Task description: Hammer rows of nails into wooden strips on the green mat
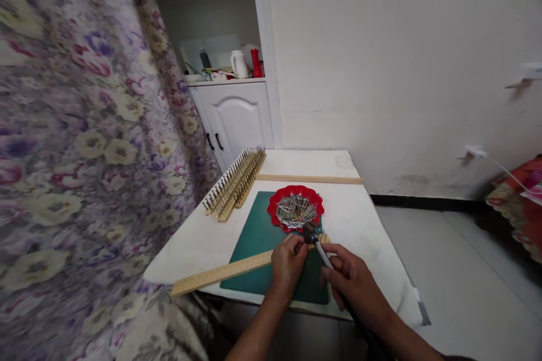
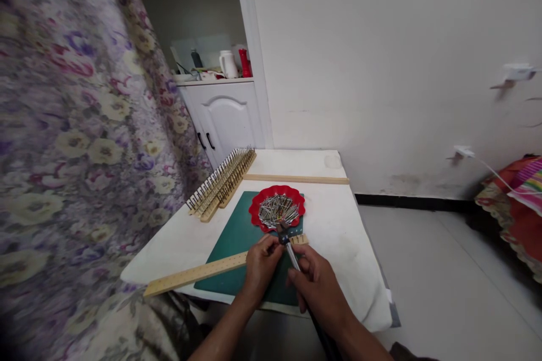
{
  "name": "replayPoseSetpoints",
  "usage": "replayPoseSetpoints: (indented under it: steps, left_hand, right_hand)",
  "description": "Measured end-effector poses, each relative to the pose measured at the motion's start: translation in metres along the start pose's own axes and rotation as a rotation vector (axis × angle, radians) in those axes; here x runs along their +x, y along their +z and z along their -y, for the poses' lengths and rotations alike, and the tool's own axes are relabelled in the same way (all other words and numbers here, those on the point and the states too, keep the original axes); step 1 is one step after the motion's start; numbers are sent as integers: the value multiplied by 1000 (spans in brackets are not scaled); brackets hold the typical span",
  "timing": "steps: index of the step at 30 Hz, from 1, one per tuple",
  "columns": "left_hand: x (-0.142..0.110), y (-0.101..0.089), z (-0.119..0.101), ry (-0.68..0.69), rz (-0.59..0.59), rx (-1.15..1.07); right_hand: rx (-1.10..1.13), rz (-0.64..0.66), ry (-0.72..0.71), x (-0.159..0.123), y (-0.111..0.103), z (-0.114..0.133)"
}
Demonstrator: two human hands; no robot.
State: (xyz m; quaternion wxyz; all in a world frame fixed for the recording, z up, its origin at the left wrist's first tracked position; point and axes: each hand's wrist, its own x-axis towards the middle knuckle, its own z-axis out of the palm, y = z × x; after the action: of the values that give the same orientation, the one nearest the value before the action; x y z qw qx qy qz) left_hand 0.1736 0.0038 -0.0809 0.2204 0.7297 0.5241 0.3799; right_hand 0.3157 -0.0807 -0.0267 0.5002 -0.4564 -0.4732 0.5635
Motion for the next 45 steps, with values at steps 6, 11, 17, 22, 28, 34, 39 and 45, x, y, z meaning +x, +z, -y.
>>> replayPoseSetpoints:
  steps: [6,11,17,22,28,34,39,45]
  left_hand:
    - [0,0,1,-12,-11,-12]
    - [1,-1,-1,5,-3,-50]
    - [-1,-3,4,9,31,-126]
    - [4,-19,0,38,22,-175]
    - [42,-37,-3,92,29,-57]
    - [82,-34,-2,103,243,221]
    - [98,-17,-12,88,337,340]
    - [109,5,-21,32,399,406]
  right_hand:
    - [-3,23,12,0,1,-2]
    - [38,-37,-32,0,-5,7]
    - [45,-117,-88,9,-18,15]
    - [60,-175,-120,15,-23,15]
    - [83,-198,-128,17,-25,16]
    - [94,-187,-123,18,-25,14]
    - [100,-200,-114,18,-26,15]
    - [96,-222,-121,20,-29,15]
